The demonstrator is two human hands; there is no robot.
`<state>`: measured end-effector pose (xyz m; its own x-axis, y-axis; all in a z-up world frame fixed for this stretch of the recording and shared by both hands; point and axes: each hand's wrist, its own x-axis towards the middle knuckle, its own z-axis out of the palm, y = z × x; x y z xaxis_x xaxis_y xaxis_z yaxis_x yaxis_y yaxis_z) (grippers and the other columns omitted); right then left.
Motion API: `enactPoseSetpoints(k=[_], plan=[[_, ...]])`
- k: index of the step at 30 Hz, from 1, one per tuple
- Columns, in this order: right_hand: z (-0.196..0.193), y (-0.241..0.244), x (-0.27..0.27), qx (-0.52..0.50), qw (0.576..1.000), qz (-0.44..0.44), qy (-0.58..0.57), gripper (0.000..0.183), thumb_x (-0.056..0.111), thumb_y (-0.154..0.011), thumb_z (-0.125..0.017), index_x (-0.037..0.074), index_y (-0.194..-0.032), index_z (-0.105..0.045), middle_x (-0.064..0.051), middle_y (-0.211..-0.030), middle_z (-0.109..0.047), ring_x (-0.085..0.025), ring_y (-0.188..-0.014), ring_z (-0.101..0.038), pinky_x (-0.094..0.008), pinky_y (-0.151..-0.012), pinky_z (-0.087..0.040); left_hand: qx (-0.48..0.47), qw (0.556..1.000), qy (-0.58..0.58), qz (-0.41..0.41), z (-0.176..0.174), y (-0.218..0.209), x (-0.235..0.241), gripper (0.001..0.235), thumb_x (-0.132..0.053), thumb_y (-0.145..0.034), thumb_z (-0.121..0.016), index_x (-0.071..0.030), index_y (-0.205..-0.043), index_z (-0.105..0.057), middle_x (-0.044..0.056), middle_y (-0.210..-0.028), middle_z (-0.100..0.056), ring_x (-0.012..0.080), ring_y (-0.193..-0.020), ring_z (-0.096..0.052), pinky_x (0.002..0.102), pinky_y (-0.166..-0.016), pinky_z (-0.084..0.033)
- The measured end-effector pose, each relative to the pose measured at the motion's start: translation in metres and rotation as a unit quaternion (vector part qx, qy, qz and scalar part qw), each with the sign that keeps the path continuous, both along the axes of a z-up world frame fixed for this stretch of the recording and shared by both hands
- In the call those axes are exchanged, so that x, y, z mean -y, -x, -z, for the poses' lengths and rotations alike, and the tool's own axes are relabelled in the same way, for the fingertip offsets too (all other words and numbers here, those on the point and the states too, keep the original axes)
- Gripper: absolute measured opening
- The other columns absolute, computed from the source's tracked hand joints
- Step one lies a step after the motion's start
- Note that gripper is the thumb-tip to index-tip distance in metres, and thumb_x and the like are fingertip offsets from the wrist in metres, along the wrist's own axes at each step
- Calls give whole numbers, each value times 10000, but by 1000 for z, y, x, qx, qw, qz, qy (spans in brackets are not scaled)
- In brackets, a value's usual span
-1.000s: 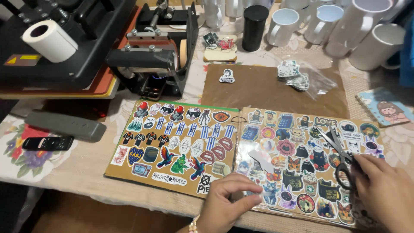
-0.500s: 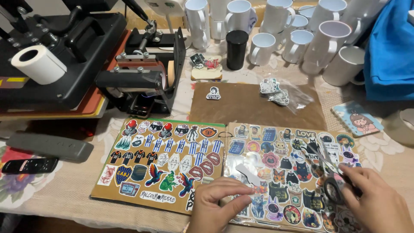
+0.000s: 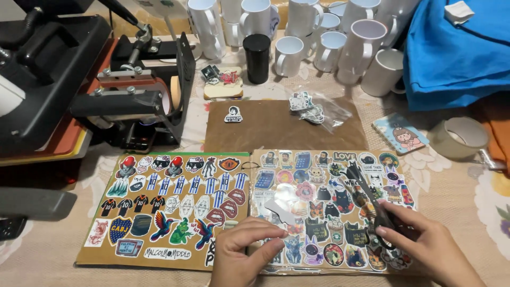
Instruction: Peeling stickers from sheets and placing them into a collection notebook
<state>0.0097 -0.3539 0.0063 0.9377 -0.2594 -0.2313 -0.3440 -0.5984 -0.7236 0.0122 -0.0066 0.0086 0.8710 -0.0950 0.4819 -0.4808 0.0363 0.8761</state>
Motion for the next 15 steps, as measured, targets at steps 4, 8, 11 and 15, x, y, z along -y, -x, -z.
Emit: enactPoseSetpoints(k=[4, 8, 11, 15], plan=[[18, 15, 23, 76, 971, -164, -158, 718, -16, -730, -760, 115, -1417, -598, 2, -1545, -588, -89, -1450, -466, -297, -1198, -306, -13, 1000, 11, -20, -5, -1, 2, 135, -85, -771, -841, -72, -903, -816, 75, -866, -829, 185, -796, -767, 320, -786, -612], [61, 34, 7, 75, 933, -118, -331, 760, -154, -674, -773, 9, -1403, -634, -107, -1418, -674, -261, -1103, -754, -398, -1004, -596, -24, 999, 21, -5, -23, 2, 10, 128, -112, -813, -809, -87, -938, -818, 84, -895, -831, 178, -822, -777, 308, -798, -617], [80, 46, -34, 61, 914, 14, -401, 415, -221, -700, -663, -184, -1074, -840, -241, -1233, -760, -445, -968, -781, -514, -757, -627, -47, 998, 37, -21, -27, 4, 16, 132, -102, -794, -827, -87, -925, -828, 77, -898, -837, 160, -822, -775, 289, -801, -609], [53, 39, -77, 261, 909, -285, -156, 221, 266, -895, -684, 98, -936, -822, -52, -937, -808, -151, -877, -799, -220, -821, -560, -67, 996, 42, -33, -33, 4, 20, 138, -77, -789, -827, -58, -925, -836, 96, -874, -844, 130, -803, -797, 228, -748, -626]])
